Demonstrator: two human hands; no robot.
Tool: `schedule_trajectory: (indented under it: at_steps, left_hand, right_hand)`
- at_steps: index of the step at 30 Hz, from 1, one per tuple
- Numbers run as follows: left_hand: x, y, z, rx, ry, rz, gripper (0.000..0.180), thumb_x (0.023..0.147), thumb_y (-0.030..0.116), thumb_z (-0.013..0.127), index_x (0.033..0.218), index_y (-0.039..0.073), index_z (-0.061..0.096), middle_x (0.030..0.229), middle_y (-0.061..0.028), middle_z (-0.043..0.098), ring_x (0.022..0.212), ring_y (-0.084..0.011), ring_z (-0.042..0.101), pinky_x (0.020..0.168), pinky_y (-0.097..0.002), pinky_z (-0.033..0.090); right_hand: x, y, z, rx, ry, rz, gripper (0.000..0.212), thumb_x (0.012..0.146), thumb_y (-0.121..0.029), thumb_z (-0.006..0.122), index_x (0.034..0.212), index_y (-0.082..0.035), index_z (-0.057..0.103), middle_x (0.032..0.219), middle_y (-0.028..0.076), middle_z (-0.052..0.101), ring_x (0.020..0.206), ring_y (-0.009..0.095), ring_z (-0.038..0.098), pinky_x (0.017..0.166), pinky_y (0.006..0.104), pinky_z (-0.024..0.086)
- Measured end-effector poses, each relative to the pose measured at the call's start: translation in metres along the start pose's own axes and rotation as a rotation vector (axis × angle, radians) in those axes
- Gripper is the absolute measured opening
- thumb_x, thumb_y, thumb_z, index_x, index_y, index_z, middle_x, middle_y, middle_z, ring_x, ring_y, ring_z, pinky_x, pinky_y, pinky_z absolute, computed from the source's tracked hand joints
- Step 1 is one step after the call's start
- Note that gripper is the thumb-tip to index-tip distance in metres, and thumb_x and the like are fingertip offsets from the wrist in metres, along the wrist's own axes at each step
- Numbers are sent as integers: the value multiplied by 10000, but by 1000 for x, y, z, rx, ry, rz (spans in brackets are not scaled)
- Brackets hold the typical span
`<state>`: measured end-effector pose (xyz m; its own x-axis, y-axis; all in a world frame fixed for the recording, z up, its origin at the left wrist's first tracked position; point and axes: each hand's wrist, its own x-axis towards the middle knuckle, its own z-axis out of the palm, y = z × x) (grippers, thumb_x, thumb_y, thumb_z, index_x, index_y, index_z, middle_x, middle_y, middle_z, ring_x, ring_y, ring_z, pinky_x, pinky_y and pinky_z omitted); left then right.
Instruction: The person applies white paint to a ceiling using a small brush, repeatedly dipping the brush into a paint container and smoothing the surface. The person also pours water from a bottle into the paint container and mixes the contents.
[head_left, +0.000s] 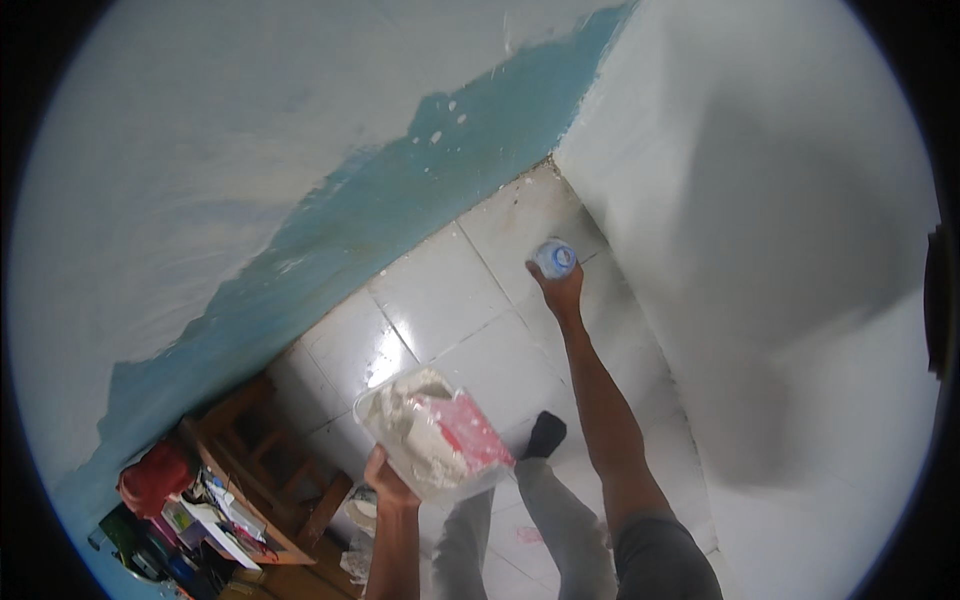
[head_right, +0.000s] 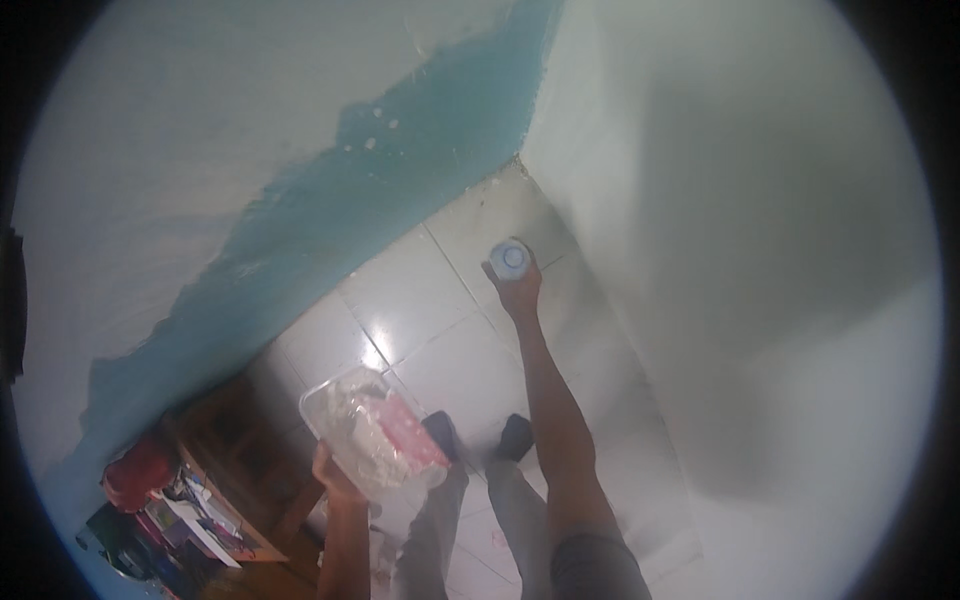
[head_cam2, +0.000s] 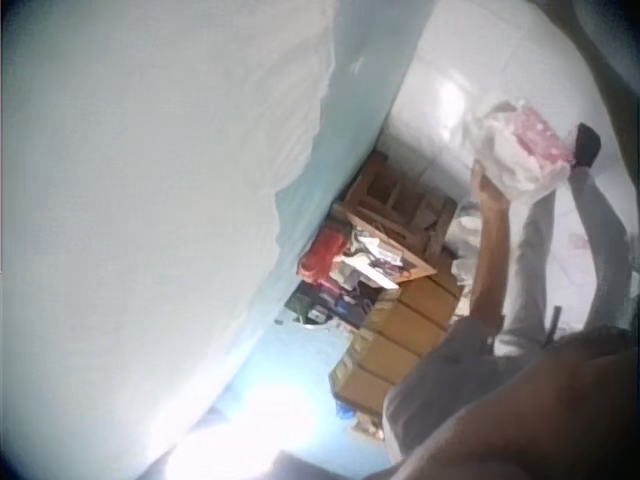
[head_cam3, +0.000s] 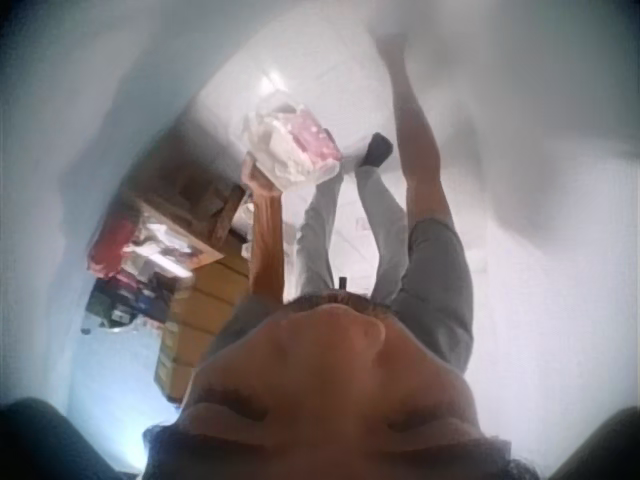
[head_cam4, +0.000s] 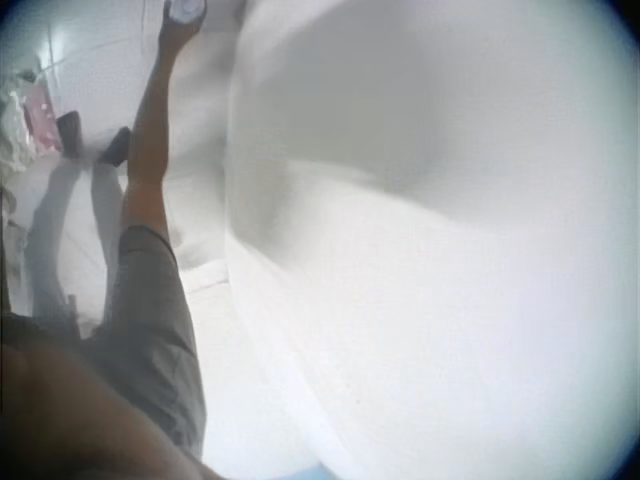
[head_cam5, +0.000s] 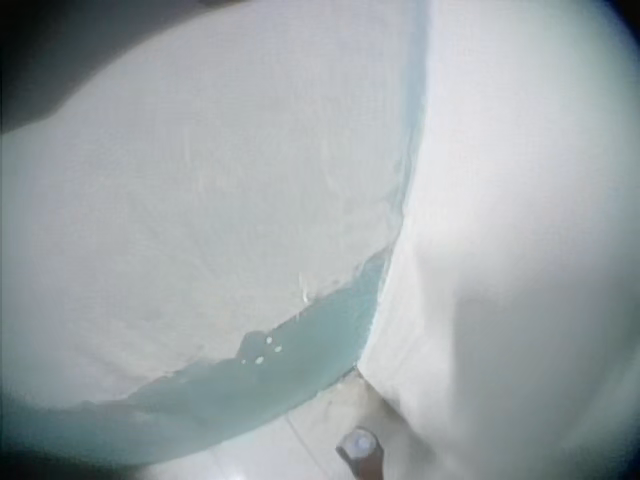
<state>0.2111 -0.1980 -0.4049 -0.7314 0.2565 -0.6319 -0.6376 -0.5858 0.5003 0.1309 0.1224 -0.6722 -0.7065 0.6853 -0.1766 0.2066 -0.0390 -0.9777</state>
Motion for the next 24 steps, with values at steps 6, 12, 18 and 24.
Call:
schedule_trajectory:
  at_steps: [6, 12, 18, 24]
  left_hand:
    - [-17, 3, -43, 14, 19, 20, 800, 769, 410, 703, 1400, 11, 417, 1312, -172, 545, 1158, -342, 572, 950, -486, 512]
    - [-12, 10, -25, -21, -42, 30, 743, 771, 398, 704, 1358, 2, 479, 1281, -185, 578, 1100, -350, 609, 926, -497, 525]
    - [-4, 27, -3, 2, -63, 14, 746, 777, 405, 700, 1362, 0, 473, 1286, -181, 575, 1111, -346, 603, 939, -490, 517]
    - [-5, 38, 38, 45, -75, 10, 750, 784, 411, 695, 1366, -2, 466, 1291, -177, 573, 1123, -342, 596, 952, -483, 509]
  right_hand:
    - [22, 28, 37, 6, 109, -42, 622, 672, -126, 883, 1199, -7, 575, 1100, 115, 666, 1021, 206, 639, 905, 345, 511]
    - [30, 29, 47, 14, 147, -92, 682, 634, -105, 894, 1227, -14, 569, 1118, 130, 654, 1040, 240, 634, 921, 363, 505]
    - [41, 20, 41, -42, 80, -70, 831, 599, -96, 890, 1327, -30, 494, 1242, 169, 595, 1168, 315, 574, 979, 410, 472]
    - [6, 13, 0, -245, 120, -108, 841, 681, -85, 825, 1408, -30, 406, 1320, 187, 553, 1225, 334, 536, 1012, 423, 451]
